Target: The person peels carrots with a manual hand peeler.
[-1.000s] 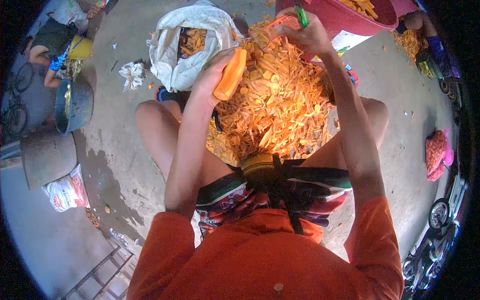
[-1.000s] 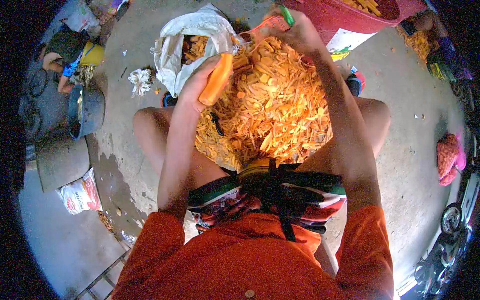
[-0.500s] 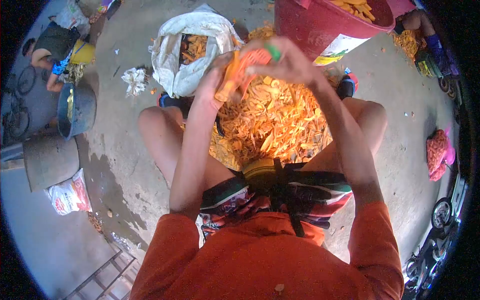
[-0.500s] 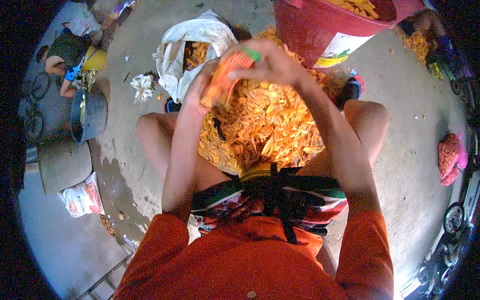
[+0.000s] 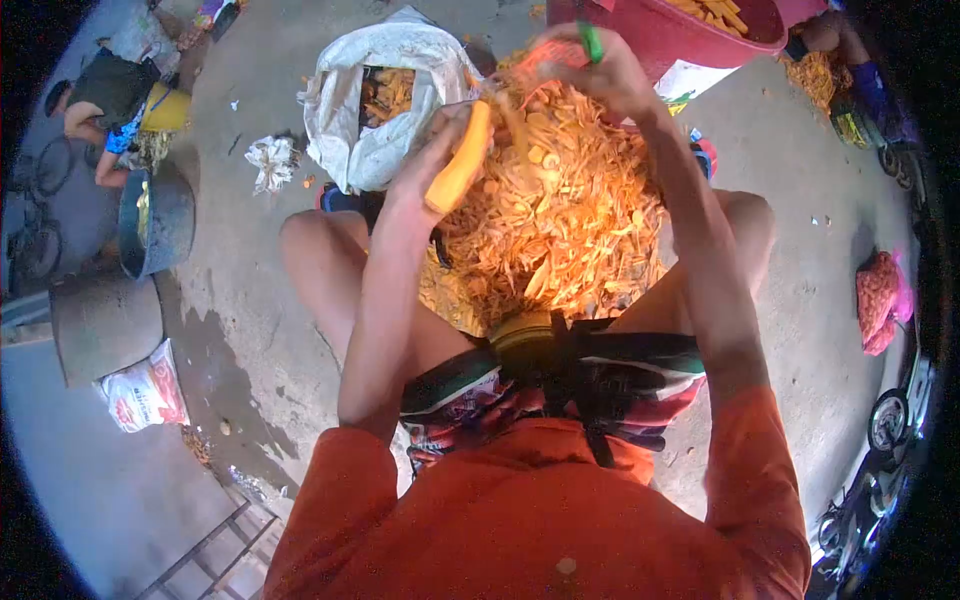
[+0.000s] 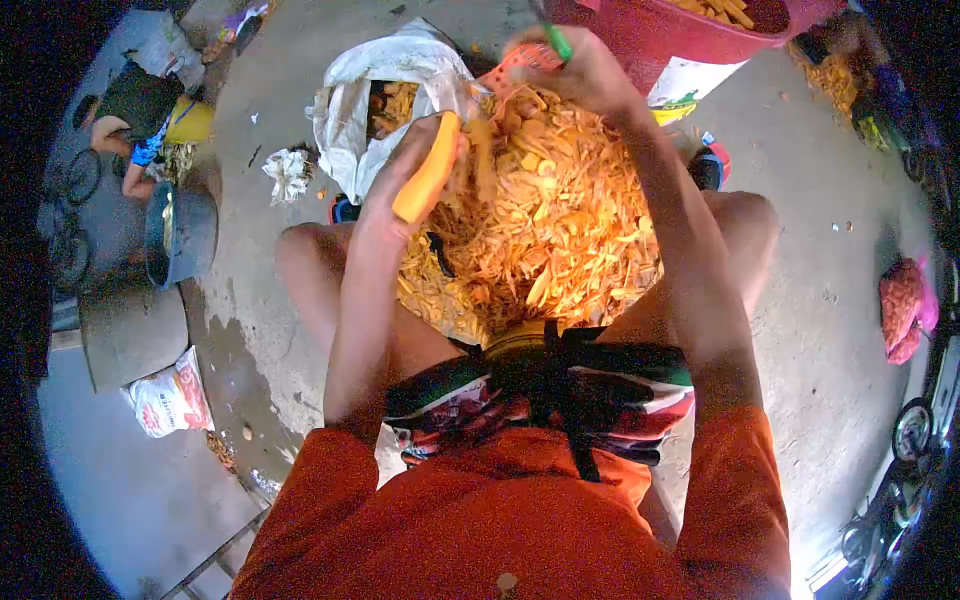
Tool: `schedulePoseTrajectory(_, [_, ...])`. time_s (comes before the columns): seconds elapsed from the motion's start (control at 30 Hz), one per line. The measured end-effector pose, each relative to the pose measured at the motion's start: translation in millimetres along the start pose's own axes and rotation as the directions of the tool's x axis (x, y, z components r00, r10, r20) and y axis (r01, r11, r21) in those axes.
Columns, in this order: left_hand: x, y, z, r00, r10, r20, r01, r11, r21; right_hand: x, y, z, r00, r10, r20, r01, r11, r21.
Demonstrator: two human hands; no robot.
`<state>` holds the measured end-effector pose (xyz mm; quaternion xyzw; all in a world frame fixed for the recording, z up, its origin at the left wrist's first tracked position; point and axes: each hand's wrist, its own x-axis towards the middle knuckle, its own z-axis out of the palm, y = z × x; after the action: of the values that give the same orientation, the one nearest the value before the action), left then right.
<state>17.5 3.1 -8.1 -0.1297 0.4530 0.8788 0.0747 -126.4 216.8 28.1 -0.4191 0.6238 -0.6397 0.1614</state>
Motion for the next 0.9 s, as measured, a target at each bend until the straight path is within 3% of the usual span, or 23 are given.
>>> schedulePoseTrajectory(0.03, [0.6,1.3,-0.6,1.0,0.005,0.003,-0.005,1.0,0.003,1.5,-1.8,-7.0,0.997,0.065,-0.046,-0.06,0.993,0.101])
schedulePoseTrajectory(0.1, [3.3,2.8,-3.8,0.997,-0.056,0.057,0.065,0.982,-0.179,-0.4,-1.2,2.4,0.986,-0.164,0.015,0.164,0.98,-0.11])
schedulePoseTrajectory(0.13, [6.9,-1.2,-2.3,0.999,-0.045,0.008,0.046,0.951,-0.305,-1.0,-7.1,19.7,0.959,-0.257,0.117,0.276,0.941,-0.195])
schedulePoseTrajectory(0.23, [11.2,-9.3,3.4,0.993,-0.042,-0.109,0.009,0.959,-0.284,-2.8,-20.4,46.7,0.953,-0.24,0.184,0.285,0.918,-0.277])
schedulePoseTrajectory(0.27, [10.7,-9.5,-8.2,0.989,0.038,0.143,0.007,0.954,-0.3,-2.7,-11.4,35.9,0.97,-0.209,0.12,0.233,0.942,-0.242])
schedulePoseTrajectory(0.3, [5.6,-7.2,-8.9,0.989,0.029,0.143,0.016,0.954,-0.3,-2.5,-3.9,17.3,0.973,-0.203,0.114,0.225,0.944,-0.24])
schedulePoseTrajectory(0.37, [0.6,1.4,0.6,0.982,-0.097,0.162,0.141,0.948,-0.285,3.1,4.0,-22.6,1.0,0.0,0.017,0.002,0.988,-0.156])
schedulePoseTrajectory(0.43, [5.6,-0.8,-1.1,0.986,-0.094,0.14,0.128,0.96,-0.251,4.8,4.2,-18.2,0.998,-0.032,-0.063,0.02,0.983,-0.183])
schedulePoseTrajectory(0.5, [10.1,-4.2,-7.4,0.991,-0.094,0.091,0.111,0.97,-0.216,0.1,-8.7,9.4,0.984,-0.176,-0.029,0.17,0.974,-0.149])
schedulePoseTrajectory(0.53, [2.2,-3.6,16.1,0.994,-0.05,-0.095,0.019,0.953,-0.301,-1.2,-14.2,19.0,0.975,-0.21,0.067,0.22,0.955,-0.2])
schedulePoseTrajectory(0.57, [0.8,-0.6,17.5,0.993,-0.051,-0.102,0.018,0.954,-0.301,-4.3,-19.1,30.8,0.975,-0.209,0.069,0.219,0.956,-0.193])
schedulePoseTrajectory(0.63, [2.6,3.6,14.3,0.986,-0.117,-0.121,0.09,0.974,-0.208,-9.5,-29.8,52.2,0.948,-0.257,0.186,0.31,0.875,-0.372])
schedulePoseTrajectory(0.67, [4.1,4.3,12.1,0.983,-0.15,-0.105,0.125,0.969,-0.216,-10.1,-35.0,56.1,0.949,-0.264,0.171,0.313,0.855,-0.414])
schedulePoseTrajectory(0.77, [-2.4,2.7,11.1,0.991,-0.078,-0.111,0.058,0.983,-0.174,-4.8,-26.5,48.5,0.961,-0.212,0.179,0.26,0.914,-0.312])
schedulePoseTrajectory(0.83, [-4.8,4.1,8.4,0.993,-0.044,-0.11,0.027,0.988,-0.153,-2.9,-4.9,20.4,0.984,-0.151,0.097,0.174,0.929,-0.325])
schedulePoseTrajectory(0.9, [-4.9,10.7,5.0,0.978,-0.19,-0.09,0.186,0.981,-0.055,7.8,9.0,-9.6,0.999,-0.047,-0.022,0.045,0.995,-0.086])
